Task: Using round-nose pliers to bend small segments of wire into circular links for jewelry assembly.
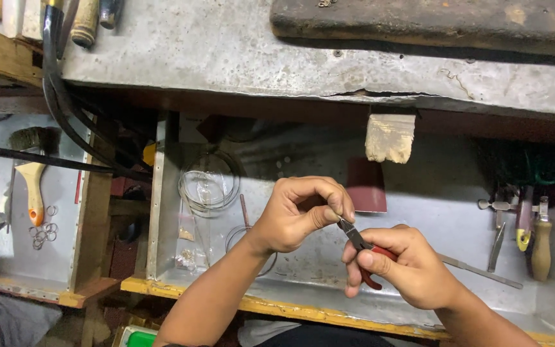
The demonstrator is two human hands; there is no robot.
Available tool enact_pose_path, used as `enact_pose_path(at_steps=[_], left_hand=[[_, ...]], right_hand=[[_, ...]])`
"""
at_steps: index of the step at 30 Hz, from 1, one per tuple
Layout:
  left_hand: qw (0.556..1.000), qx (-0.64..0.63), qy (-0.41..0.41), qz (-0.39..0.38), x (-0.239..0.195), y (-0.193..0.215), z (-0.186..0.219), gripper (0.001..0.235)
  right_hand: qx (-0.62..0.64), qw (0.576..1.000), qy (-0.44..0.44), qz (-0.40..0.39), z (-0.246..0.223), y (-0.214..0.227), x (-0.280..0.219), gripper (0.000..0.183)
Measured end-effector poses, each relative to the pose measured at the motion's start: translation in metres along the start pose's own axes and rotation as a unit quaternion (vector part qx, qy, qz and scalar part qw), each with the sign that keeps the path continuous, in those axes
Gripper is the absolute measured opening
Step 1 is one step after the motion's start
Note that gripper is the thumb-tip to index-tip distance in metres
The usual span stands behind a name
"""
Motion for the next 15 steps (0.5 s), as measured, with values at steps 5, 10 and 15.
enact_pose_path(at_steps=[5, 10, 15], left_hand=[[1.000, 0.004, 0.009, -0.001, 0.000, -0.001, 0.002, 0.016], [1.000, 0.014, 0.007, -0.009, 0.000, -0.001, -0.001, 0.021], [1.000, 0.017, 0.000, -0.001, 0.000, -0.001, 0.002, 0.016]], right_hand=[[-0.001, 1.000, -0.008, 0.007, 0.004, 0.000, -0.002, 0.026], [0.013, 1.000, 0.024, -0.009, -0.013, -0.008, 0.003, 0.034], [-0.056, 0.998, 0.009, 0.011, -0.007, 0.001, 0.002, 0.027]])
Point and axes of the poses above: each hand's wrist, its own x-axis towards the middle knuckle, its own y-axis out of the back of the hand, z = x × y, the point moved 3 cm from there along x, towards the middle knuckle, and after that the axes turned 13 degrees about -x, right-handed, at the moved point
